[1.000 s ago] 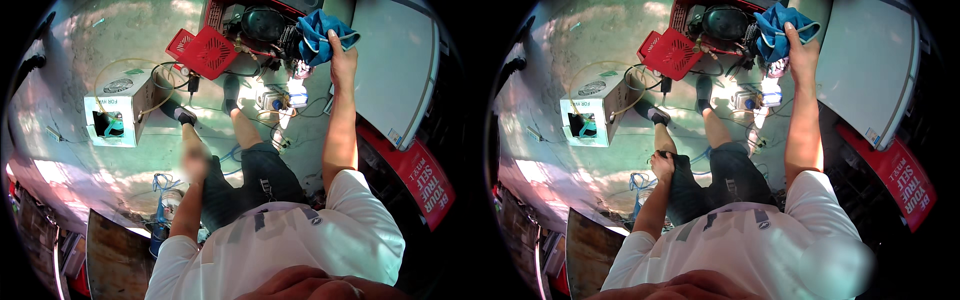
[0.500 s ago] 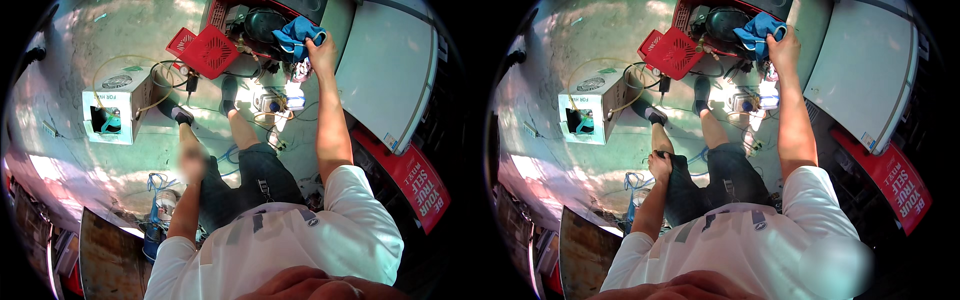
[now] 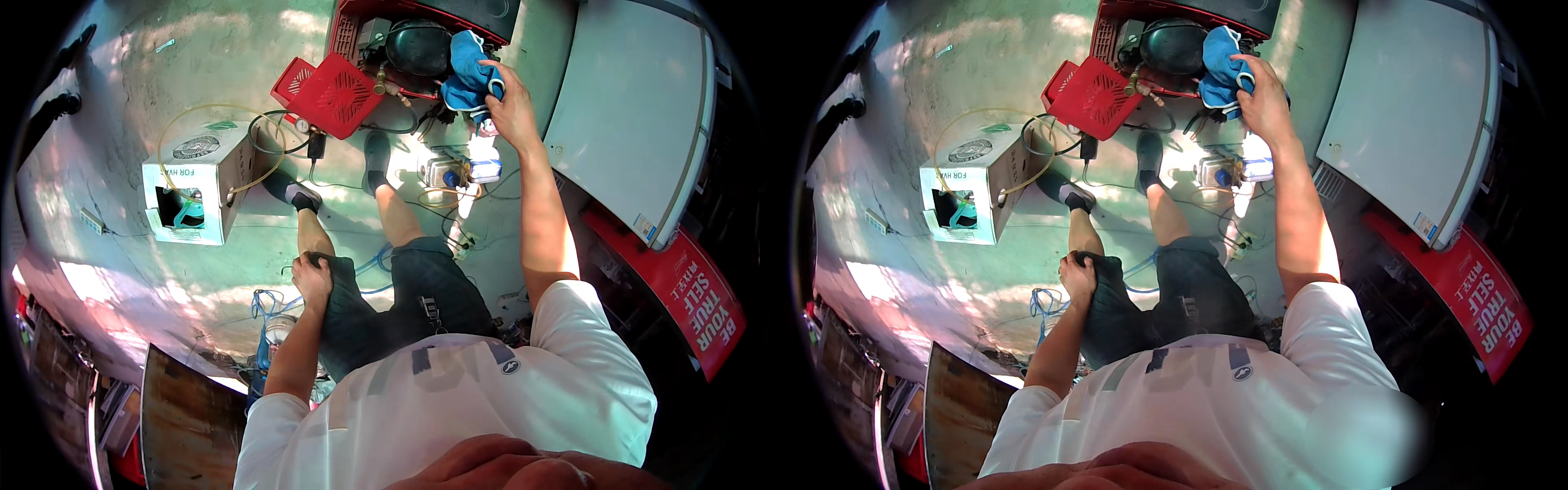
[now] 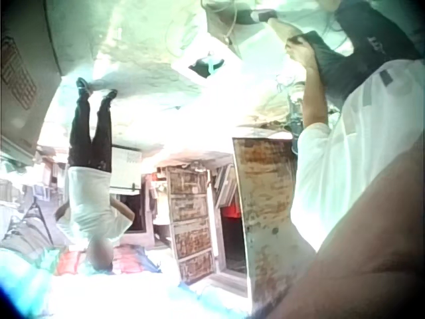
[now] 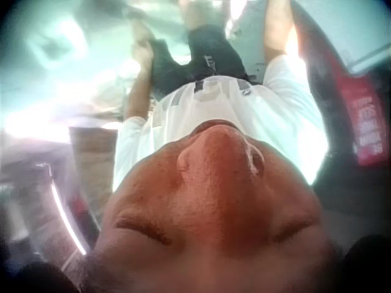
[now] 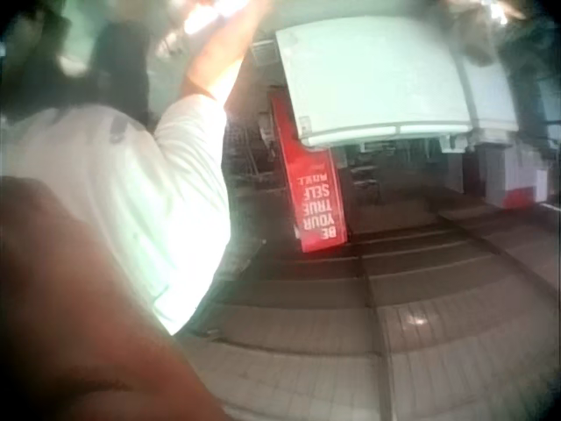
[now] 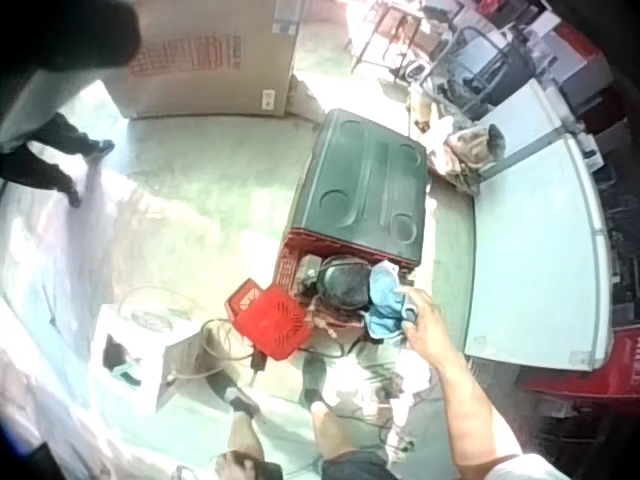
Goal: The person wipes down refrigerator components with a blue cloth and then connects hoses to a refrigeration manifold and a tank.
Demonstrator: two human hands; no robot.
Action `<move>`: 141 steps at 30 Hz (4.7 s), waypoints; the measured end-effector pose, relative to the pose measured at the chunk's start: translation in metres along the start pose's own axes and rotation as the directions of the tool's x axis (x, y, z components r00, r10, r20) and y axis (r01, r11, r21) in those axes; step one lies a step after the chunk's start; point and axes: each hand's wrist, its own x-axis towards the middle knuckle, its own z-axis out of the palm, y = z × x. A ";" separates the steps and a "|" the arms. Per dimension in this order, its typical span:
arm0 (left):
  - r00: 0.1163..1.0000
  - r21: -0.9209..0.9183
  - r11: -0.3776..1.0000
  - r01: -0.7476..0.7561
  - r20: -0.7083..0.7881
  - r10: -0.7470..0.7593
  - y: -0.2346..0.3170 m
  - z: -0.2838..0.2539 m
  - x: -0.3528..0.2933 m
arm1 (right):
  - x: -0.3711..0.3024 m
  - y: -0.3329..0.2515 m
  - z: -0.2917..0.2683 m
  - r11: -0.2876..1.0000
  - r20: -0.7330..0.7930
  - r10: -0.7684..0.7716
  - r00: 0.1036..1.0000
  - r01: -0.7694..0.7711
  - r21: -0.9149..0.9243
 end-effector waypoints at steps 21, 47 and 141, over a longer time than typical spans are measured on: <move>0.769 -0.492 0.844 -0.215 0.447 0.457 0.518 -0.115 0.156 | -0.052 -0.002 0.015 0.791 -0.056 0.466 0.883 -0.388 0.473; 0.720 -0.154 0.711 -0.686 -0.004 0.694 0.501 -0.113 0.133 | -0.015 0.006 0.039 0.759 0.117 0.596 0.794 -0.605 0.242; 0.801 -0.798 0.531 -0.285 0.106 0.589 0.443 -0.124 0.119 | -0.021 0.000 0.054 0.836 0.021 0.429 0.903 -0.406 0.370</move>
